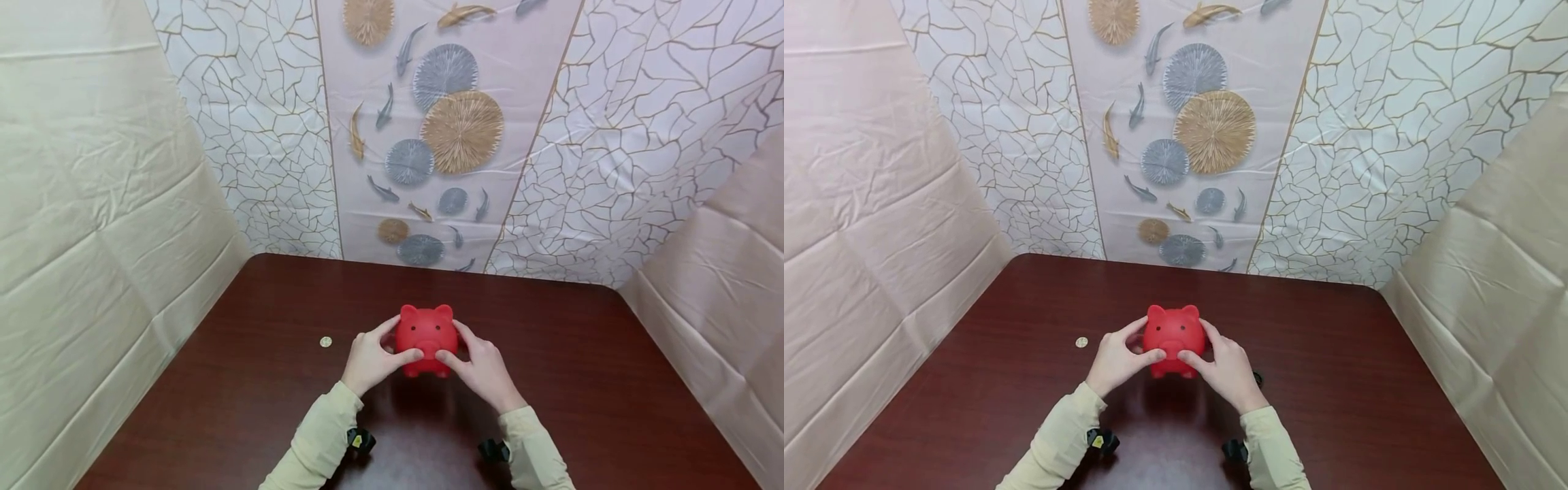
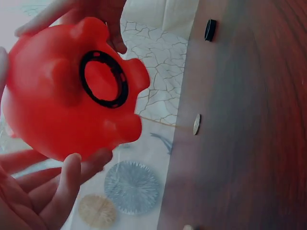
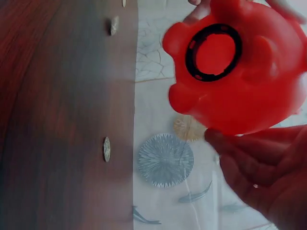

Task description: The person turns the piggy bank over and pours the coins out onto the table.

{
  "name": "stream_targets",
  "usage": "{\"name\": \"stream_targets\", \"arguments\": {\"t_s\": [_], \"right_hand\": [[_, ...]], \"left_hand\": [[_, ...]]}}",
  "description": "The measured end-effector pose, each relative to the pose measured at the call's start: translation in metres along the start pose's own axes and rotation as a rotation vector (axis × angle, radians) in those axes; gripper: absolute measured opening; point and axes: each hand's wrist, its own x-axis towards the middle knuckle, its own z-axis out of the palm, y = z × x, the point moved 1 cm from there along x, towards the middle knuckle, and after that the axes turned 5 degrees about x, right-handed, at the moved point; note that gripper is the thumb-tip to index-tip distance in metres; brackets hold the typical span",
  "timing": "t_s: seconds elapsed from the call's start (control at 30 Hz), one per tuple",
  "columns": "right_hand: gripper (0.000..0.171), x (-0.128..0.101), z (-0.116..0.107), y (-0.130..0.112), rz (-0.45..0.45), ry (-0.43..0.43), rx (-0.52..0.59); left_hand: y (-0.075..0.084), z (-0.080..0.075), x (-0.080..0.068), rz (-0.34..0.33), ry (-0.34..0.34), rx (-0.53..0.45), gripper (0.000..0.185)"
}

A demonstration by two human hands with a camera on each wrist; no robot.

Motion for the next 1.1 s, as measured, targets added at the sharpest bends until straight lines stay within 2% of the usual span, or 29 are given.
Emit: {"name": "stream_targets", "arguments": {"t_s": [0.23, 0.43, 0.63, 0.83, 1.0, 1.1], "right_hand": [[0.054, 0.005, 0.004, -0.011, 0.035, 0.013, -0.184], [0.045, 0.007, 0.002, -0.015, 0.040, 0.022, -0.217], [0.049, 0.006, 0.003, -0.014, 0.039, 0.004, -0.245], [0.052, 0.005, 0.002, -0.012, 0.036, -0.011, -0.260], [0.047, 0.005, -0.005, -0.008, 0.050, -0.094, -0.245], [0.054, 0.006, -0.011, -0.003, 0.054, -0.146, -0.205]], "left_hand": [[-0.002, 0.002, 0.001, -0.170, -0.090, -0.129, 0.071], [0.003, 0.000, 0.005, -0.230, -0.118, -0.136, 0.072], [0.004, 0.003, 0.003, -0.279, -0.146, -0.092, 0.060], [0.005, 0.006, 0.002, -0.278, -0.161, -0.059, 0.061], [0.003, 0.007, 0.004, -0.239, -0.213, -0.070, 0.060], [0.005, 0.005, 0.007, -0.190, -0.225, -0.094, 0.069]]}}
